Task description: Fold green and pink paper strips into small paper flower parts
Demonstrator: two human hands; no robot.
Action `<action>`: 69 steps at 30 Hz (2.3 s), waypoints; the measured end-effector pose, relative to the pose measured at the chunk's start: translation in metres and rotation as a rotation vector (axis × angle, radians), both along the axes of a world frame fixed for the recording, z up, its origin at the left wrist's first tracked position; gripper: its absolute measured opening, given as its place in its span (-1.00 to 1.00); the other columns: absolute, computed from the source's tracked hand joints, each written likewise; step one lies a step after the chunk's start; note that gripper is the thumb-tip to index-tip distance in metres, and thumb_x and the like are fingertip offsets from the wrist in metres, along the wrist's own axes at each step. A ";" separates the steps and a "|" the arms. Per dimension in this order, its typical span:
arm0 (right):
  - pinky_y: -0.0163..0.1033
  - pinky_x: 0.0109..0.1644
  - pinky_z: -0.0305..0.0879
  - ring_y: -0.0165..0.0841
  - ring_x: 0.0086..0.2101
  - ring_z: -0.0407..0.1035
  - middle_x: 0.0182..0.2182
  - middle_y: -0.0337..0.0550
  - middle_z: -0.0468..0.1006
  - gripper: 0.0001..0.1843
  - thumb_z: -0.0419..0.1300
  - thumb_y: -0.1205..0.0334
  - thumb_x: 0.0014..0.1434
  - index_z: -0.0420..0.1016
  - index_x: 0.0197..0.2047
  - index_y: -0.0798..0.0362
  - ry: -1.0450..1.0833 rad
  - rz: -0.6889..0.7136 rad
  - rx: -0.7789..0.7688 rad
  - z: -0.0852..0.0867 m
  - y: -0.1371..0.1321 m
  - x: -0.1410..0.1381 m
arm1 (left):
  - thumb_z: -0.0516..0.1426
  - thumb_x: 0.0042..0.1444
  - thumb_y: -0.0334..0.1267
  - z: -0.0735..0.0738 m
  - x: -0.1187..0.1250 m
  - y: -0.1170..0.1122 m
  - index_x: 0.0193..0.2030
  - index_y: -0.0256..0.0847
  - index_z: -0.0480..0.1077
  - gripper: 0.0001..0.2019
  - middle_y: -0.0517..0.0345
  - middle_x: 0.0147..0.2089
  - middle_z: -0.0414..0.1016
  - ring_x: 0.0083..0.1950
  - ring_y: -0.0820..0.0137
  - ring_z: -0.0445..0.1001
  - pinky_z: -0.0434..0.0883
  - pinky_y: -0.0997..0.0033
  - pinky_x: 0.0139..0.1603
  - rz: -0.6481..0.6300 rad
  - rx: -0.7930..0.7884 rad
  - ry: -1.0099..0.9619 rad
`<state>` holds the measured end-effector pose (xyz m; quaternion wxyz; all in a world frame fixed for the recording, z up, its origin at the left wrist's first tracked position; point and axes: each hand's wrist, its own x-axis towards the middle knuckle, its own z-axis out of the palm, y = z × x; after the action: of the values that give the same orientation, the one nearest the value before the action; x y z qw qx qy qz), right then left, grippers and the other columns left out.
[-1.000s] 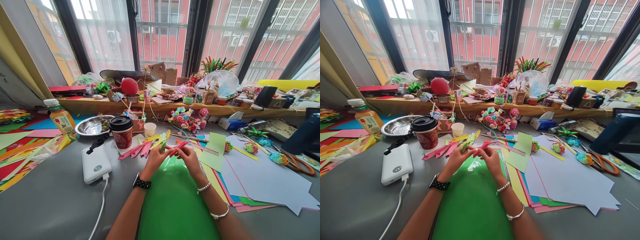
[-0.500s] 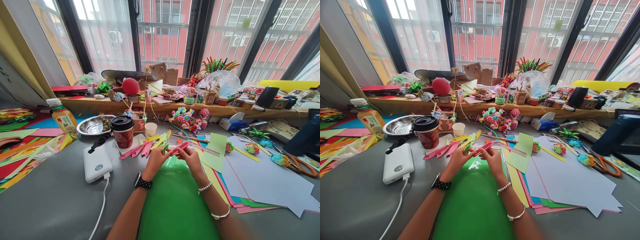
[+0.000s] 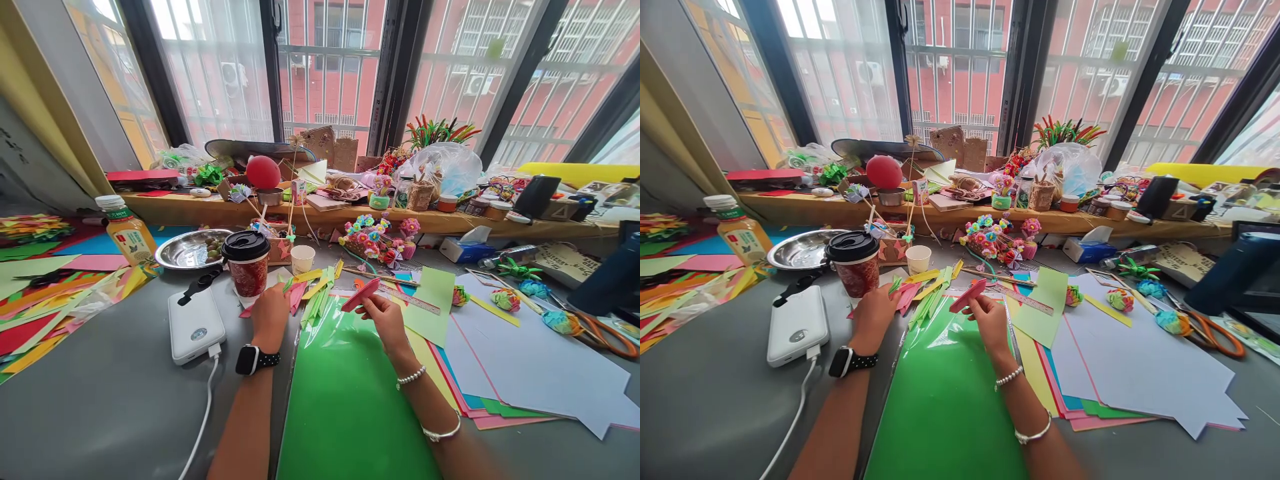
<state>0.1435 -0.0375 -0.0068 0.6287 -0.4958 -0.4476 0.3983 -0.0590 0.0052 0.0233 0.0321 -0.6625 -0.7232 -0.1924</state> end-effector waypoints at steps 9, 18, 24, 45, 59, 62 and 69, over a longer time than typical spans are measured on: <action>-0.32 -0.49 0.25 -0.39 -0.55 0.38 -0.56 -0.18 0.49 -0.75 0.20 0.11 -0.09 0.49 -0.43 0.14 0.001 0.033 0.007 0.002 -0.001 0.000 | -0.03 0.03 -0.33 0.000 -0.001 0.000 -0.34 -0.25 0.39 -0.82 -0.07 -0.40 0.48 -0.35 0.23 0.43 0.17 0.44 -0.52 0.048 -0.014 0.013; -0.37 -0.43 0.21 -0.42 -0.44 0.33 -0.49 -0.18 0.51 -0.80 0.24 0.13 -0.10 0.55 -0.39 0.04 0.132 0.277 -0.043 0.007 -0.004 -0.001 | 0.17 -0.20 -0.03 0.009 0.038 -0.016 -0.48 -0.29 0.35 -0.69 0.36 -0.72 0.16 -0.69 0.61 0.07 0.00 0.57 -0.65 -0.574 -0.308 -1.091; -0.36 -0.40 0.20 -0.38 -0.31 0.31 -0.14 -0.12 0.47 -0.80 0.21 0.15 -0.05 0.56 -0.32 0.00 0.125 0.416 0.021 0.012 -0.008 -0.003 | 0.25 -0.33 -0.04 0.002 0.055 -0.019 -0.53 -0.31 0.35 -0.65 0.39 -0.75 0.11 -0.72 0.66 0.00 -0.10 0.59 -0.70 -0.548 -0.423 -1.217; -0.36 -0.45 0.17 -0.44 -0.48 0.25 -0.52 -0.22 0.46 -0.77 0.25 0.11 -0.12 0.55 -0.37 0.03 0.110 0.202 -0.002 0.010 -0.004 0.001 | 0.09 -0.12 -0.08 -0.006 0.056 -0.017 -0.48 -0.30 0.45 -0.71 0.32 -0.73 0.16 -0.64 0.55 0.09 0.03 0.55 -0.59 -0.489 -0.078 -0.786; -0.31 -0.49 0.17 -0.38 -0.52 0.26 -0.51 -0.15 0.48 -0.78 0.16 0.11 -0.02 0.51 -0.48 0.08 -0.538 0.191 0.105 0.011 -0.003 0.006 | 0.03 -0.02 -0.13 -0.010 0.053 -0.015 -0.61 -0.26 0.35 -0.71 0.30 -0.70 0.09 -0.59 0.52 0.05 -0.01 0.52 -0.55 -0.499 0.123 -0.407; -0.30 -0.47 0.19 -0.37 -0.51 0.28 -0.48 -0.14 0.50 -0.79 0.14 0.14 0.00 0.51 -0.40 0.08 -0.583 0.170 0.097 0.010 -0.004 0.002 | 0.01 0.00 -0.14 -0.013 0.058 -0.017 -0.66 -0.25 0.30 -0.69 0.29 -0.69 0.09 -0.59 0.52 0.04 -0.02 0.52 -0.54 -0.563 0.114 -0.378; -0.30 -0.46 0.20 -0.35 -0.53 0.31 -0.55 -0.14 0.48 -0.81 0.15 0.15 -0.02 0.46 -0.48 0.10 -0.613 0.037 0.074 0.007 -0.001 0.007 | -0.03 0.04 -0.17 -0.011 0.060 -0.022 -0.63 -0.26 0.29 -0.69 0.30 -0.67 0.08 -0.57 0.52 0.05 -0.03 0.52 -0.54 -0.633 0.075 -0.403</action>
<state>0.1500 -0.0383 0.0003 0.4746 -0.5613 -0.6395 0.2251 0.0012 -0.0167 0.0128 -0.1477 -0.8004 -0.4667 -0.3459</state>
